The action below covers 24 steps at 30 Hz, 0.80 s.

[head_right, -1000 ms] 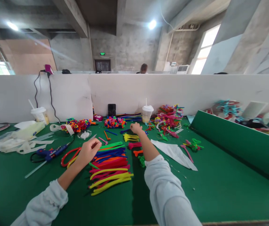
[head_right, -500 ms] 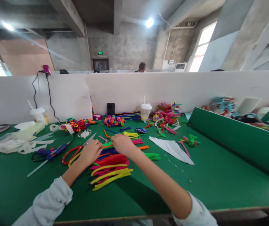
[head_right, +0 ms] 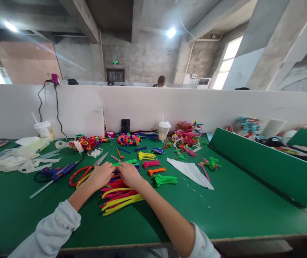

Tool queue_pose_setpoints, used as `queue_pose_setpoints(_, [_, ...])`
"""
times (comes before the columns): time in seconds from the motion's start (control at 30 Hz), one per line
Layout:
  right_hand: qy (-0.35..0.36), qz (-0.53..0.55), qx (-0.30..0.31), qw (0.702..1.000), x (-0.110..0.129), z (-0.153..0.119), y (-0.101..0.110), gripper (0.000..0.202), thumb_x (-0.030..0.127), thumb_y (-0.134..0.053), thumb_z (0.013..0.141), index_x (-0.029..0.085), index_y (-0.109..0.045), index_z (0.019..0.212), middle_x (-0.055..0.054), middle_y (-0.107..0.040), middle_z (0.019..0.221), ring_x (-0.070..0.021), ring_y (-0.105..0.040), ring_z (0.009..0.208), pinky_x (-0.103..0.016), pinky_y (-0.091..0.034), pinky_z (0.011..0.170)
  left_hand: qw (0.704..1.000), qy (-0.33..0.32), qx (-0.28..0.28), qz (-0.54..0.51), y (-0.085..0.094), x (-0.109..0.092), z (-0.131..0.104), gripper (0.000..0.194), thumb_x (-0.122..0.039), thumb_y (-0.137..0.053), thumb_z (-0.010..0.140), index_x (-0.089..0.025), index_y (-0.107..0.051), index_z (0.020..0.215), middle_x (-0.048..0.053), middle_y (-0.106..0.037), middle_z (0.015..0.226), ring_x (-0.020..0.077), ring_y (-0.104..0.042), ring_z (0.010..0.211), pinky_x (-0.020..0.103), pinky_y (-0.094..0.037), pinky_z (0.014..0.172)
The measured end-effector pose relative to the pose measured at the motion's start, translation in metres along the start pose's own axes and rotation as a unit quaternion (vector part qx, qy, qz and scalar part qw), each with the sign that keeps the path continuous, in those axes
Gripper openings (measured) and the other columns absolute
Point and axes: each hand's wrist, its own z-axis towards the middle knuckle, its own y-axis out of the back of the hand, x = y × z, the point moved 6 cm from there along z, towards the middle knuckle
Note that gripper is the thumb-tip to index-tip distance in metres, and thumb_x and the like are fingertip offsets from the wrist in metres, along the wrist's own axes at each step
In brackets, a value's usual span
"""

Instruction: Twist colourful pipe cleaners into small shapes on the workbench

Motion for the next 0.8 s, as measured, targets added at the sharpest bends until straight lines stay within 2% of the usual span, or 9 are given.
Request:
queue_pose_setpoints(0.17, [-0.002, -0.016, -0.043, 0.999, -0.002, 0.000, 0.002, 0.016, 0.019, -0.037, 0.087, 0.017, -0.051, 0.080, -0.004, -0.054, 0.080, -0.0163, -0.048, 0.076, -0.027, -0.034, 0.066, 1.000, 0.000, -0.009, -0.016, 0.001, -0.001, 0.001, 0.015, -0.017, -0.042, 0.081, -0.015, -0.057, 0.084, 0.010, -0.058, 0.085, 0.0233, -0.051, 0.088, 0.032, -0.045, 0.069])
queue_pose_setpoints(0.37, [-0.013, -0.020, -0.080, 0.996, -0.002, 0.000, 0.012, 0.018, 0.018, -0.033, 0.088, 0.016, -0.050, 0.084, -0.006, -0.053, 0.084, -0.0170, -0.045, 0.077, -0.028, -0.033, 0.067, 0.998, 0.010, -0.069, 0.003, 0.009, 0.002, 0.002, 0.022, -0.017, -0.035, 0.084, -0.016, -0.057, 0.085, 0.009, -0.055, 0.089, 0.0214, -0.050, 0.089, 0.028, -0.045, 0.064])
queue_pose_setpoints(0.47, [-0.021, -0.009, -0.101, 0.995, -0.004, 0.000, 0.013, 0.017, 0.015, -0.032, 0.088, 0.016, -0.049, 0.086, -0.007, -0.052, 0.083, -0.0174, -0.044, 0.076, -0.028, -0.034, 0.066, 0.997, -0.011, -0.078, 0.002, 0.010, 0.003, 0.002, 0.020, -0.024, -0.039, 0.084, -0.016, -0.057, 0.084, 0.008, -0.056, 0.087, 0.0198, -0.051, 0.088, 0.028, -0.044, 0.068])
queue_pose_setpoints(0.6, [-0.022, 0.027, -0.130, 0.991, -0.008, 0.001, 0.013, 0.016, 0.011, -0.032, 0.086, 0.015, -0.047, 0.088, -0.007, -0.051, 0.082, -0.0177, -0.043, 0.074, -0.028, -0.035, 0.065, 0.995, -0.053, -0.090, 0.002, 0.013, 0.007, 0.002, 0.022, -0.018, -0.037, 0.085, -0.017, -0.058, 0.085, 0.006, -0.057, 0.083, 0.0173, -0.050, 0.085, 0.028, -0.042, 0.073])
queue_pose_setpoints(0.8, [-0.017, 0.059, -0.153, 0.986, -0.015, 0.001, 0.016, 0.019, 0.008, -0.031, 0.085, 0.015, -0.047, 0.092, -0.008, -0.051, 0.085, -0.0191, -0.044, 0.079, -0.030, -0.037, 0.070, 0.990, 0.015, -0.142, -0.011, 0.026, 0.027, -0.001, 0.023, -0.015, -0.038, 0.084, -0.017, -0.060, 0.087, 0.006, -0.056, 0.082, 0.0172, -0.049, 0.087, 0.024, -0.042, 0.069])
